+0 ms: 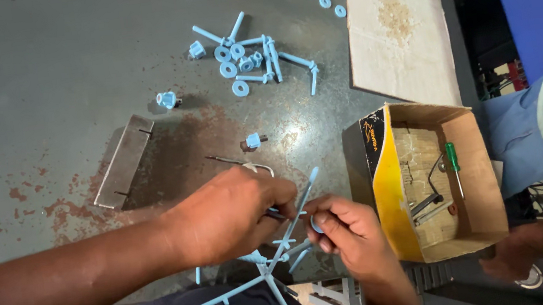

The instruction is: The person assembles light blue plastic components by inserting rods into a metal jig and tightening them with an Allen key. They repeatedly insert, tighten, and remove the parts, then place the assembled units into a cardboard box.

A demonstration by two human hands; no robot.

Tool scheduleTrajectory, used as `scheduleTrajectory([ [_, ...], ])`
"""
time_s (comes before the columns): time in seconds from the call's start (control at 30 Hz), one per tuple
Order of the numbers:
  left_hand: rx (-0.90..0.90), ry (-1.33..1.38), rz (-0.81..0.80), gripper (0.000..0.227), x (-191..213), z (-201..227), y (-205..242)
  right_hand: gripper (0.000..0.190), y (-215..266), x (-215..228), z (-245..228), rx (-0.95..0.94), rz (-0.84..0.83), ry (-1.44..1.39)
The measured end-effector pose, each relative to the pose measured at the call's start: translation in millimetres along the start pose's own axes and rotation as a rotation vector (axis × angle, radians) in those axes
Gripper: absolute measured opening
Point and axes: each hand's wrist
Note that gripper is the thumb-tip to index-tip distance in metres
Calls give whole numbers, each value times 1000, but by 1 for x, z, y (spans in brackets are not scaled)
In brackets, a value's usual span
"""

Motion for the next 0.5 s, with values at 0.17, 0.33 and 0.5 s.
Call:
scheduleTrajectory([
  [0.17,-69,-12,5,17,-4,0,-1,29,5,-20,-9,74,-3,115],
  [0.33,-49,41,-104,27,-1,10,6,11,3,-39,-3,383,157,450],
  [0.5,129,221,-40,22,-6,3,-1,14,8,-44,4,408,189,481],
])
Point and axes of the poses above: each hand's wrist, its own y-axis away from the middle knuckle, its own x-axis out of the back of the hand, z = x × y, and after that the axes turned 13 degrees about -y, right-handed
